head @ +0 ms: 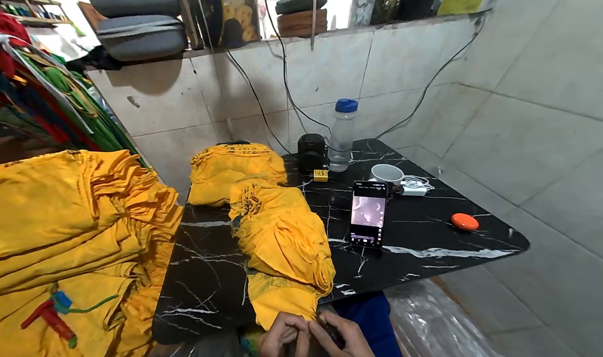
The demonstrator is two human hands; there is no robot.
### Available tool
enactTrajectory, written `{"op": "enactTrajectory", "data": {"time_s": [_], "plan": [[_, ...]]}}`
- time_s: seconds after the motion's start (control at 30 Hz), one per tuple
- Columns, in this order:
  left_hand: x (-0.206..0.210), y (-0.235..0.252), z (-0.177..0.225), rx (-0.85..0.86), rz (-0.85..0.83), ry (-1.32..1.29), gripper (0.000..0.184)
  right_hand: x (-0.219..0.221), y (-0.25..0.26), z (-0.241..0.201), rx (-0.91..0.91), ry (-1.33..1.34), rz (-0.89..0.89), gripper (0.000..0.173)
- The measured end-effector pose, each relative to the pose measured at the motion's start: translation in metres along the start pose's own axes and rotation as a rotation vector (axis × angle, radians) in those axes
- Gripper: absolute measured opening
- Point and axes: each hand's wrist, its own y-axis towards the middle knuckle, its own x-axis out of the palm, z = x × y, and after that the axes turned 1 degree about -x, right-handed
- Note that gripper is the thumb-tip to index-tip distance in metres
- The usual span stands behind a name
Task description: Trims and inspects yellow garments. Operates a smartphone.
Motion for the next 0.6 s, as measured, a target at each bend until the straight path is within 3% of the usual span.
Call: {"op": "enactTrajectory", "data": {"time_s": [0.2, 0.43, 0.6], "plan": [[-0.008, 0.004, -0.006, 0.024, -0.065, -0.031, 0.01, -0.001, -0.004, 0.0, -0.006, 0.08, -0.031, 0.023], [-0.004, 0.003, 0.003, 0.159, -0.283, 0.435, 0.026, -0.004, -0.006, -0.003, -0.011, -0.011, 0.054, 0.014], [-0.005, 0.003, -0.003, 0.25, -0.183, 0.43, 0.01, -0.009, -0.01, -0.01, -0.042, -0.069, 0.013, 0.019]]}}
